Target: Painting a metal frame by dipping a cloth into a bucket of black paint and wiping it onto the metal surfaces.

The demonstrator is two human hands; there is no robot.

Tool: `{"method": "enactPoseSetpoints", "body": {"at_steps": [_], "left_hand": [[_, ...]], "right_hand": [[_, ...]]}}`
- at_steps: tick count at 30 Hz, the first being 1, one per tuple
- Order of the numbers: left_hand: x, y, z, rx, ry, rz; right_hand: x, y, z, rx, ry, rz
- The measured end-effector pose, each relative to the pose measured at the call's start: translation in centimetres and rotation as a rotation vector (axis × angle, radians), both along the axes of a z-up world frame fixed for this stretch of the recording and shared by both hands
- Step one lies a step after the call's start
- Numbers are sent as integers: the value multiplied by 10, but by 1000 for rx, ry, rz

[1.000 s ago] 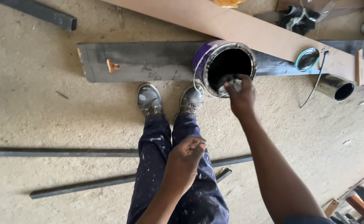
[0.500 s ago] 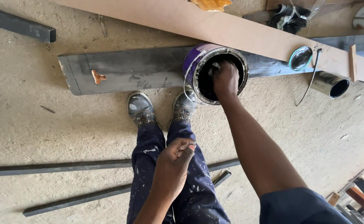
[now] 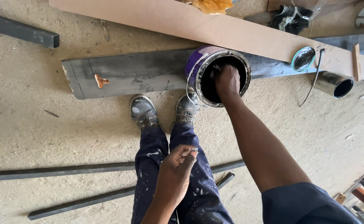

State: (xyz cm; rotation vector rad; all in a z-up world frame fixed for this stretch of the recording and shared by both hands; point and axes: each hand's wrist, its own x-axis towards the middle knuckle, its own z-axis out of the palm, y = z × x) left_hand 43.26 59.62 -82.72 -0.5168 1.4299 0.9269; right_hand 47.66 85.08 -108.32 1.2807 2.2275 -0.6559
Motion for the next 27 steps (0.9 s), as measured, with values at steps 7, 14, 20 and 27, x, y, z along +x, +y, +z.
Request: {"method": "enactPoseSetpoints", "body": {"at_steps": [7, 14, 20, 27], "left_hand": [[-5, 0, 4, -8, 0, 5], [-11, 9, 6, 29, -29, 137], [-15, 17, 9, 53, -1, 120], [-12, 12, 8, 48, 19, 86]], "right_hand": [[-19, -1, 31, -59, -46, -53], [-43, 3, 69, -195, -140, -681], [-43, 0, 83, -441, -91, -1047], [-33, 1, 70, -482, -22, -1038]]}}
